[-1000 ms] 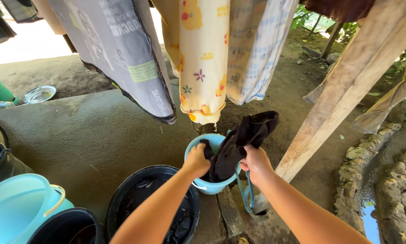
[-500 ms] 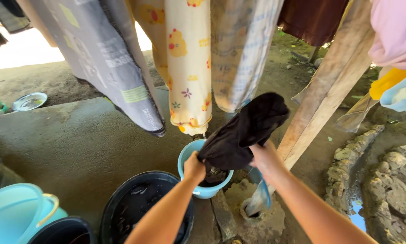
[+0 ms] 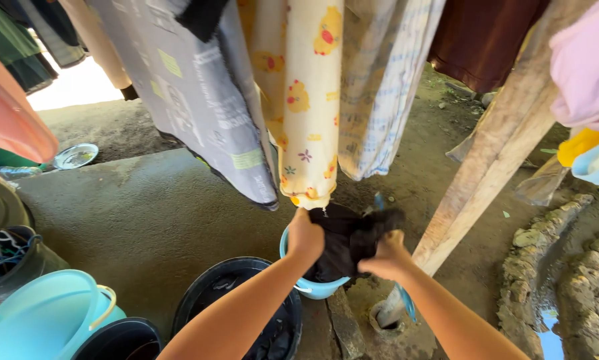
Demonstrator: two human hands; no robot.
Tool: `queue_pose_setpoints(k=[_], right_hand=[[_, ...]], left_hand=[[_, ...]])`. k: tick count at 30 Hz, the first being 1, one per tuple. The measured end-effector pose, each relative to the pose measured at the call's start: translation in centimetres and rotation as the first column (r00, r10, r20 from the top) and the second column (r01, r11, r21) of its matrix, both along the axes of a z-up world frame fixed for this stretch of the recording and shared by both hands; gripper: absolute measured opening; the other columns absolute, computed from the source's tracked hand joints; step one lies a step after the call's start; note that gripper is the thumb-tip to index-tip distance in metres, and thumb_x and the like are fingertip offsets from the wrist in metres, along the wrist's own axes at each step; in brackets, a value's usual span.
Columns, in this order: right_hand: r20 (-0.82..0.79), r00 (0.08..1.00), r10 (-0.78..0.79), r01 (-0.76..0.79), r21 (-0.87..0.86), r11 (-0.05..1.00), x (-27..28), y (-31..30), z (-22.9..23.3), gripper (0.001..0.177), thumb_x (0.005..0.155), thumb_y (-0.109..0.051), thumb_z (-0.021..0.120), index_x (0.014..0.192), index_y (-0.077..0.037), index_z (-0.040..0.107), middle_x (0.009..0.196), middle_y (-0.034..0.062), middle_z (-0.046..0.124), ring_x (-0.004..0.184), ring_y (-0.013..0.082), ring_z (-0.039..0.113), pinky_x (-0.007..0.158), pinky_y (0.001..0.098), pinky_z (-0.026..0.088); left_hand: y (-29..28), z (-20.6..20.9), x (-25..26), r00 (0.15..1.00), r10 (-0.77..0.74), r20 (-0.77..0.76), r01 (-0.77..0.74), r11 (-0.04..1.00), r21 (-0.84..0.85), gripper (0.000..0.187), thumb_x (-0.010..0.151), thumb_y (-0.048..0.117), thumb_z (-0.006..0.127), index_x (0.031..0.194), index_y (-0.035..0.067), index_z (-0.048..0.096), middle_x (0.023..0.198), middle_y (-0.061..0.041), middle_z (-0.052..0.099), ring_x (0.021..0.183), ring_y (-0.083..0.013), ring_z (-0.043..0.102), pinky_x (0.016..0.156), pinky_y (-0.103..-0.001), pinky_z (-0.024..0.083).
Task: Hanging a pair of pants on a line and then washing other clothes in buckets.
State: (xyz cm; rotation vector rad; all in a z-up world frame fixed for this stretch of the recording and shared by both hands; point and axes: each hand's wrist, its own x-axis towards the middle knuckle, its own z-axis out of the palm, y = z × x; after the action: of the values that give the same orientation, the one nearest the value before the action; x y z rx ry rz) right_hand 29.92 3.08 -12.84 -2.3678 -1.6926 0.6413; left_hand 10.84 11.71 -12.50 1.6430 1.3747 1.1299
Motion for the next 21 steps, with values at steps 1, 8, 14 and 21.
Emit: queue_pose_setpoints(k=[1,8,14,21], right_hand=[[0.000,1.000,0.005,-0.005,0.002,1.000,-0.3,0.4,-1.6,0.082,0.072,-0.030,0.089,0.138,-0.003,0.050,0.140,0.0276,0.047,0.137,0.0418,0.035,0.115,0.0399,0.038],[-0.594,0.802,-0.066,0.314,0.325,0.892,-2.4,4.8,-10.0,0.073,0.059,-0.044,0.088,0.118,-0.005,0.069,0.115,0.0146,0.076,0.107,0.0243,0.073,0.088,0.0405,0.058],[-0.472,0.832,-0.292,0.425,0.204,0.882,-3.2,5.4,-6.6,0.058,0.075,-0.043,0.081,0.114,0.000,0.072,0.107,0.0210,0.076,0.105,0.0339,0.074,0.084,0.0446,0.058],[-0.745,0.582,-0.328,0.630,0.157,0.761,-5.4,5.1,-1.2,0.065,0.074,-0.037,0.087,0.126,-0.004,0.065,0.121,0.0107,0.072,0.110,0.0254,0.070,0.090,0.0415,0.055]], left_hand=[[-1.1,0.9,0.3,1.000,0.005,0.000,-0.005,1.000,0.002,0.034,0.076,-0.008,0.050,0.107,-0.004,0.063,0.101,-0.028,0.071,0.102,-0.0441,0.068,0.088,-0.046,0.053],[-6.1,7.2,-0.6,0.906,-0.351,-0.238,0.385,0.916,0.115,0.045,0.080,-0.006,0.052,0.125,-0.004,0.057,0.106,-0.031,0.068,0.100,-0.0478,0.066,0.088,-0.051,0.053],[-5.0,8.7,-3.0,0.805,-0.460,-0.375,0.513,0.857,0.050,0.036,0.080,0.000,0.057,0.115,-0.003,0.053,0.109,-0.027,0.064,0.109,-0.0472,0.060,0.094,-0.052,0.047],[0.5,-0.6,-3.4,0.841,-0.299,-0.450,0.299,0.951,-0.074,0.050,0.076,0.005,0.067,0.122,-0.002,0.047,0.129,-0.027,0.048,0.125,-0.0469,0.048,0.104,-0.047,0.044]])
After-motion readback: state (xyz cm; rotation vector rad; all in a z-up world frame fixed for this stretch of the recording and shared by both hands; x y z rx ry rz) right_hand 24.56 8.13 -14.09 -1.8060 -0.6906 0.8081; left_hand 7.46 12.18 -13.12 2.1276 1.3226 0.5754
